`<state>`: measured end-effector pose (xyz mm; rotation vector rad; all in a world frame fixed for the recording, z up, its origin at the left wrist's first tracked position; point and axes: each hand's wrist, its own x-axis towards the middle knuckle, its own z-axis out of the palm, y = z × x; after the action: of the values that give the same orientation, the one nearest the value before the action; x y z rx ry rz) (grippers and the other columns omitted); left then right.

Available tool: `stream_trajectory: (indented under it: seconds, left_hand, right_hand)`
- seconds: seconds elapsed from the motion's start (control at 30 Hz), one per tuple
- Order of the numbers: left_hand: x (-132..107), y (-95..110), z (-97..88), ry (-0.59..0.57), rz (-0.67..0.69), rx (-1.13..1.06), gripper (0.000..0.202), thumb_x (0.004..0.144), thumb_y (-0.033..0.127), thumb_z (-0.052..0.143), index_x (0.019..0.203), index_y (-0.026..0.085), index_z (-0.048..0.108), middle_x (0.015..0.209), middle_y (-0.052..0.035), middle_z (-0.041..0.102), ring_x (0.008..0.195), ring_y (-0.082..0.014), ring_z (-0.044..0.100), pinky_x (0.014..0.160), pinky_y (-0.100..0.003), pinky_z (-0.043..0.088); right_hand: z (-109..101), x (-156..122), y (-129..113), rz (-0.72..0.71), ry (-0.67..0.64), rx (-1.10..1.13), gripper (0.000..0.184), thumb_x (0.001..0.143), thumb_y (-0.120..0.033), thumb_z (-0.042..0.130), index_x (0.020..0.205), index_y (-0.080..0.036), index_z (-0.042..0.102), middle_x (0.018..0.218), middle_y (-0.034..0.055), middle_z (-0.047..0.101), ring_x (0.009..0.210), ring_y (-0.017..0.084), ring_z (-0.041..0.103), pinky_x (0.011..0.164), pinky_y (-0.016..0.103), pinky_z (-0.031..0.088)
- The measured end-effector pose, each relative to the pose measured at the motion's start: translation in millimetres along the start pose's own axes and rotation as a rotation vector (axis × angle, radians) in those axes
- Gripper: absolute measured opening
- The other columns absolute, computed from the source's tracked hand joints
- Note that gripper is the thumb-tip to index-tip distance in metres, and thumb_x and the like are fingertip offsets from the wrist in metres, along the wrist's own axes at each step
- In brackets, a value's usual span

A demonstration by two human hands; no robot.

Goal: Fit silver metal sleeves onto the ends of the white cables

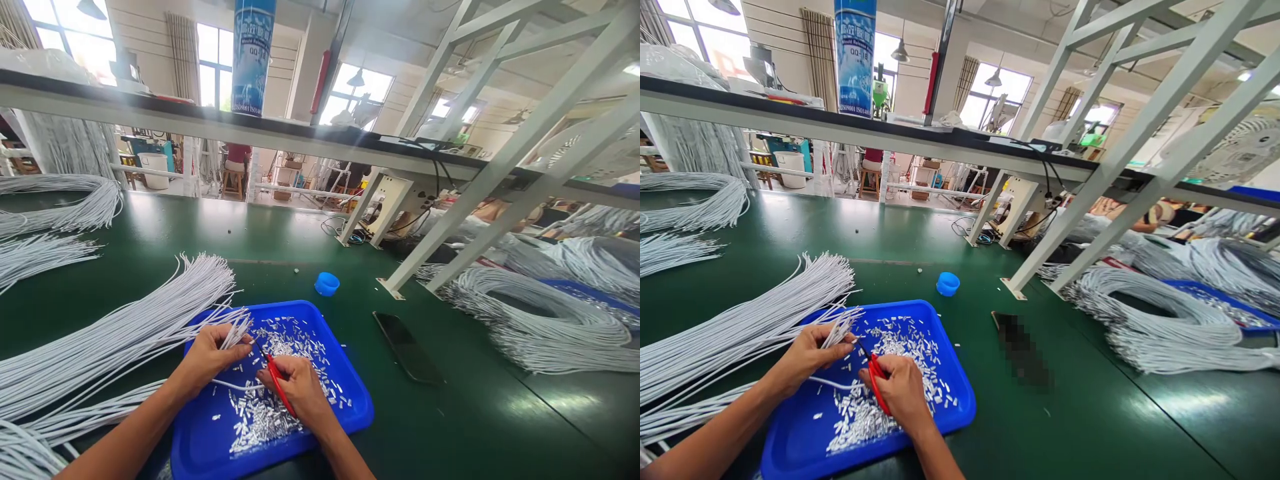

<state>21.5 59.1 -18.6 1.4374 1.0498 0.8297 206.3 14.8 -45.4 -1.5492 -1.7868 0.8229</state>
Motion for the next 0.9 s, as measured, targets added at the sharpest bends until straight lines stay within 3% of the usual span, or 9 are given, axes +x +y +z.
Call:
stream_trajectory:
  seconds: [0.13, 0.23, 0.4, 0.6, 0.67, 0.8, 0.9]
  left_hand:
    - [0, 0, 0.5, 0.074, 0.192, 0.201, 0.022, 0.069, 0.035, 0.068, 0.074, 0.014, 0.070, 0.071, -0.0027, 0.061, 0.067, -0.0166, 0.053, 0.063, -0.026, 0.039]
    - [0, 1, 0.7, 0.093, 0.235, 0.252, 0.020, 0.072, 0.034, 0.064, 0.074, 0.015, 0.070, 0.072, -0.0034, 0.063, 0.071, -0.0191, 0.056, 0.067, -0.027, 0.041]
    - [-1, 4, 1.6, 0.112, 0.257, 0.291, 0.019, 0.074, 0.033, 0.063, 0.072, 0.015, 0.069, 0.073, -0.0038, 0.063, 0.072, -0.0193, 0.056, 0.067, -0.027, 0.041]
    - [-2, 2, 3.3, 0.147, 0.298, 0.298, 0.017, 0.072, 0.029, 0.064, 0.064, 0.014, 0.068, 0.062, -0.0006, 0.054, 0.063, -0.0158, 0.051, 0.060, -0.025, 0.037]
    - [-1, 0, 3.5, 0.081, 0.223, 0.146, 0.021, 0.071, 0.032, 0.065, 0.062, 0.014, 0.066, 0.056, 0.0017, 0.050, 0.055, -0.0124, 0.046, 0.054, -0.023, 0.034]
    - [1, -3, 3.3, -0.188, -0.111, -0.300, 0.028, 0.067, 0.040, 0.068, 0.066, 0.012, 0.064, 0.048, 0.0034, 0.050, 0.038, -0.0070, 0.037, 0.042, -0.021, 0.025]
    - [2, -5, 2.0, -0.179, -0.176, -0.411, 0.027, 0.062, 0.037, 0.073, 0.067, 0.011, 0.066, 0.051, 0.0012, 0.055, 0.043, -0.0079, 0.043, 0.046, -0.021, 0.030]
  right_hand:
    - [1, 0, 0, -0.020, 0.032, -0.118, 0.044, 0.074, -0.039, 0.056, 0.046, -0.018, 0.029, 0.048, -0.0048, 0.034, 0.048, 0.009, 0.031, 0.048, 0.025, 0.016]
    - [2, 1, 0, -0.068, 0.056, -0.162, 0.041, 0.075, -0.040, 0.056, 0.048, -0.019, 0.033, 0.050, -0.0037, 0.040, 0.048, 0.010, 0.034, 0.049, 0.025, 0.017]
    - [1, 2, 0, -0.096, 0.053, -0.176, 0.039, 0.076, -0.041, 0.054, 0.050, -0.019, 0.036, 0.052, -0.0025, 0.045, 0.050, 0.011, 0.037, 0.050, 0.025, 0.018]
    - [4, 2, 1, -0.015, 0.026, -0.170, 0.043, 0.077, -0.040, 0.050, 0.049, -0.018, 0.027, 0.049, -0.0043, 0.035, 0.048, 0.009, 0.031, 0.048, 0.024, 0.017]
    - [7, 2, 1, -0.015, 0.027, -0.163, 0.042, 0.077, -0.037, 0.050, 0.048, -0.018, 0.026, 0.049, -0.0046, 0.034, 0.048, 0.009, 0.031, 0.048, 0.024, 0.017]
    - [8, 2, 1, -0.071, 0.035, -0.173, 0.037, 0.077, -0.035, 0.052, 0.049, -0.018, 0.035, 0.052, -0.0032, 0.042, 0.051, 0.010, 0.038, 0.049, 0.023, 0.021]
    - [-1, 5, 5, -0.094, 0.035, -0.165, 0.029, 0.073, -0.035, 0.059, 0.052, -0.017, 0.048, 0.060, -0.0007, 0.051, 0.059, 0.013, 0.045, 0.053, 0.022, 0.027]
